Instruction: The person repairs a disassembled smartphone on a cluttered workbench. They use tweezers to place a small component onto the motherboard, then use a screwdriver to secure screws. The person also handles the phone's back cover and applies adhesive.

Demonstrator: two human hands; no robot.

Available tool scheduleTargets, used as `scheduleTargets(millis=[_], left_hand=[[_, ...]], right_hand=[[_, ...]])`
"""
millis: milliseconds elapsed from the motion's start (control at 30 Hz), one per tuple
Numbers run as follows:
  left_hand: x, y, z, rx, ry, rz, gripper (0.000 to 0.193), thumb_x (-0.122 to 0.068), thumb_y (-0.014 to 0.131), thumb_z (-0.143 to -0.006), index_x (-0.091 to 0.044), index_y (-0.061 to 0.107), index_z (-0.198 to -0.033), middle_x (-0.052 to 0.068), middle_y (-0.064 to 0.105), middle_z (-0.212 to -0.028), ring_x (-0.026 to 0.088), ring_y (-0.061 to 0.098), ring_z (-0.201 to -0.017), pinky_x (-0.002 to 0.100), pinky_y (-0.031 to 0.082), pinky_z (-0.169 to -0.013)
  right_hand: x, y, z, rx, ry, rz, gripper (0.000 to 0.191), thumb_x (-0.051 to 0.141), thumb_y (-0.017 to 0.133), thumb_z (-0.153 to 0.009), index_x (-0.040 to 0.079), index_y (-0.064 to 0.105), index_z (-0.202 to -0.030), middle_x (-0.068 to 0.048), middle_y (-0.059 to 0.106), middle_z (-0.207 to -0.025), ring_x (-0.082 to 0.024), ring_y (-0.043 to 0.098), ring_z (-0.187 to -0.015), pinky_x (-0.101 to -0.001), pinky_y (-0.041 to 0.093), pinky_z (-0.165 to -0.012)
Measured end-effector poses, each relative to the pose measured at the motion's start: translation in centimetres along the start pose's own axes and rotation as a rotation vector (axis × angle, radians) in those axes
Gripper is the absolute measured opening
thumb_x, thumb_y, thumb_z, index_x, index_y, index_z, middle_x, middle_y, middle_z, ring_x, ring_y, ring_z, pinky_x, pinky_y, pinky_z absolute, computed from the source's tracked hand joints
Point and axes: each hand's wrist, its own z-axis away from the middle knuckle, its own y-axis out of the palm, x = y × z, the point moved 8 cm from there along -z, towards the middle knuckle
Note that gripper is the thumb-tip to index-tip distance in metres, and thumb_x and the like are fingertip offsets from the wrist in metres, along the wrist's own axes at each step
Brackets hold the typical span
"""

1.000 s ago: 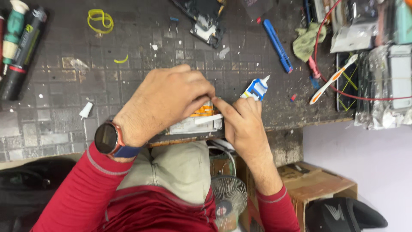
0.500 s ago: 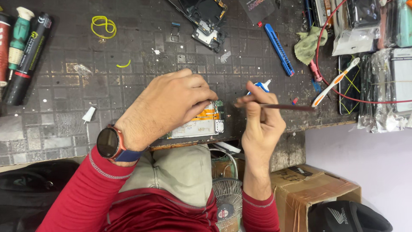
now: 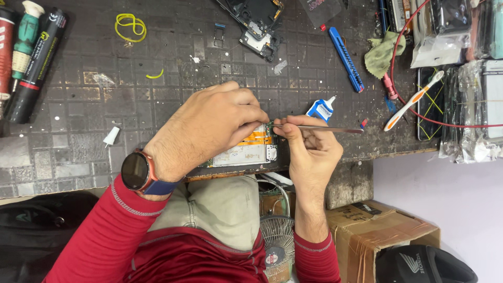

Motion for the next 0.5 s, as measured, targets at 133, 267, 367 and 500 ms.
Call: scheduleTargets(millis=[133,267,367,500], left_hand=[[-0.04,0.06,-0.01,-0.002,0.008,-0.008,0.015,-0.019,0.071,-0.091,-0.012,0.077,-0.101,0.002,0.07,-0.1,0.025,0.065,-0.099,0.039,0.054,-0.087],[-0.11,0.03,0.02,0.002,0.013,-0.025,0.015,-0.019,0.071,-0.089,-0.012,0.078,-0.101,0.002,0.07,-0.1,0.025,0.065,-0.099,0.039,0.054,-0.087],[-0.08,0.06,0.01,0.01,0.002,-0.026,0.015,-0.019,0.071,-0.089,-0.012,0.078,-0.1,0.002,0.07,-0.1,0.025,0.065,-0.099,0.04,0.054,-0.086],[-0.12,0.05,-0.04,0.012,-0.002,-0.022,0.015,-0.019,0.071,-0.089,-0.012,0.078,-0.101,0.002,0.07,-0.1,0.025,0.065,-0.099,0.04,0.054,-0.085]], right_hand=[[0.01,-0.05,0.1,0.014,-0.011,0.018,0.01,-0.004,0.068,-0.1,-0.007,0.067,-0.109,-0.017,0.076,-0.101,-0.019,0.076,-0.094,-0.0297,0.064,-0.088],[-0.11,-0.08,0.1,0.004,-0.017,0.02,0.009,-0.005,0.068,-0.1,-0.007,0.067,-0.109,-0.017,0.076,-0.1,-0.019,0.077,-0.094,-0.0299,0.065,-0.088],[-0.11,0.01,0.09,0.012,-0.028,0.01,0.008,-0.005,0.067,-0.101,-0.007,0.067,-0.109,-0.017,0.076,-0.1,-0.019,0.077,-0.094,-0.0301,0.065,-0.088],[-0.1,-0.01,0.08,0.025,-0.031,0.023,0.008,-0.005,0.067,-0.101,-0.007,0.067,-0.109,-0.017,0.076,-0.101,-0.018,0.076,-0.094,-0.0289,0.064,-0.088]])
